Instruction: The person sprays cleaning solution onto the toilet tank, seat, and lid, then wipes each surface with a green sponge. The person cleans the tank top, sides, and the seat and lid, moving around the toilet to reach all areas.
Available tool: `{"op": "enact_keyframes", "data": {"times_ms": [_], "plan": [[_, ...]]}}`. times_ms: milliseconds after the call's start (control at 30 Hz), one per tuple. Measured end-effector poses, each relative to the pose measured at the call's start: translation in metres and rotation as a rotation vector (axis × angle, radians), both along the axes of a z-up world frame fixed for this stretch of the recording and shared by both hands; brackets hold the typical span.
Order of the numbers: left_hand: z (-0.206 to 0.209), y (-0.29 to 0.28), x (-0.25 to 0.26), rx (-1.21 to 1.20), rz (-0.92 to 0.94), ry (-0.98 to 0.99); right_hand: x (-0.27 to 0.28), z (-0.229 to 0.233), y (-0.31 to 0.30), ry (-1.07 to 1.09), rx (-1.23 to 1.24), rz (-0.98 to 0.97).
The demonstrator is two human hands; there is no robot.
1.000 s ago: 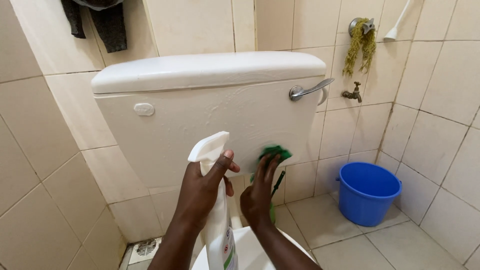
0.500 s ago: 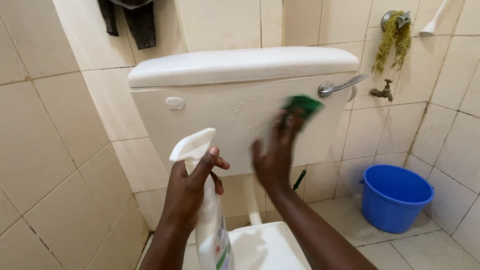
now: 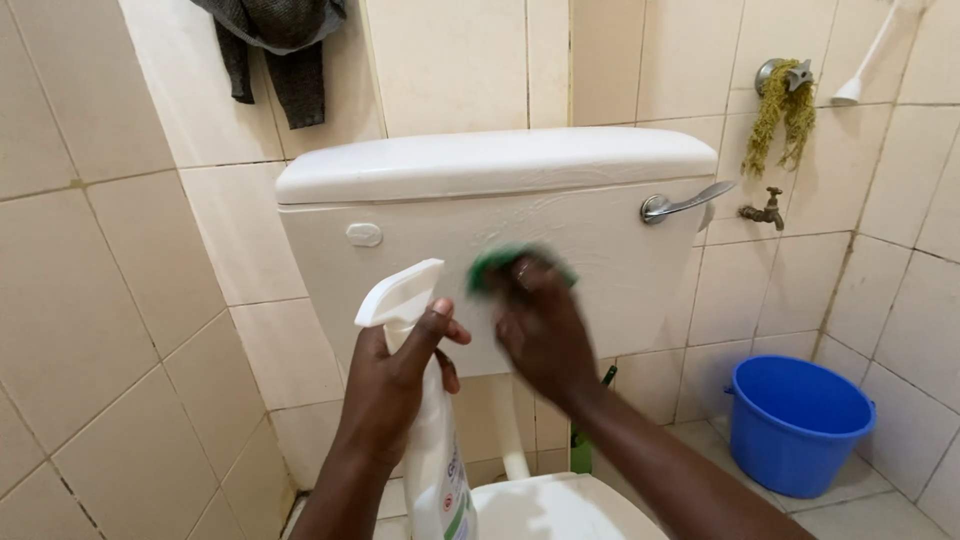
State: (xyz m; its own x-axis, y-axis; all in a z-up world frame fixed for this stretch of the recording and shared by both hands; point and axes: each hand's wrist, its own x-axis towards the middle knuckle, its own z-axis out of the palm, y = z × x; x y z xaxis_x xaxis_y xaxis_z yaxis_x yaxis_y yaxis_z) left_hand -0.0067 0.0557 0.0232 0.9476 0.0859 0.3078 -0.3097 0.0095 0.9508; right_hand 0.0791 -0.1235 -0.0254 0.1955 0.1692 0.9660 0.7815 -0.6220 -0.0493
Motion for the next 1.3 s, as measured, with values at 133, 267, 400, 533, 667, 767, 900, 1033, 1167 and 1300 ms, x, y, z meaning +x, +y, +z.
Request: {"op": "enact_keyframes", "data": {"times_ms": [133,267,400,533,667,767,900,1033,1167,1300], "plan": [[0.015,-0.011,0.001,0.050,-0.015,-0.007,0.051,-0.016,-0.014,0.041,0.067,-0.518],[0.028,-0.023,0.019,-0.035,-0.128,-0.195,0.063,0.006,-0.015,-0.059,-0.257,-0.563],[0.062,-0.037,0.028,-0.052,-0.139,-0.273,0.074,0.063,-0.049,-0.069,0.052,-0.672],[0.106,-0.056,0.040,-0.080,-0.121,-0.151,0.034,0.115,-0.082,0.012,0.059,-0.512],[0.155,-0.080,0.062,-0.054,-0.133,-0.001,0.032,0.159,-0.116,0.340,-0.253,-0.336],[0.199,-0.091,0.063,-0.060,-0.172,0.087,0.054,0.184,-0.155,0.614,-0.261,-0.340],[0.236,-0.109,0.056,-0.058,-0.191,0.258,0.012,0.200,-0.135,0.834,-0.528,-0.255],[0.258,-0.114,0.056,-0.048,-0.184,0.368,0.034,0.252,-0.150,0.901,-0.373,-0.168],[0.276,-0.128,0.061,-0.116,-0.176,0.423,0.046,0.235,-0.151,0.964,-0.434,0.004],[0.305,-0.144,0.052,-0.193,-0.122,0.580,0.087,0.249,-0.183,0.933,-0.354,-0.153]]}}
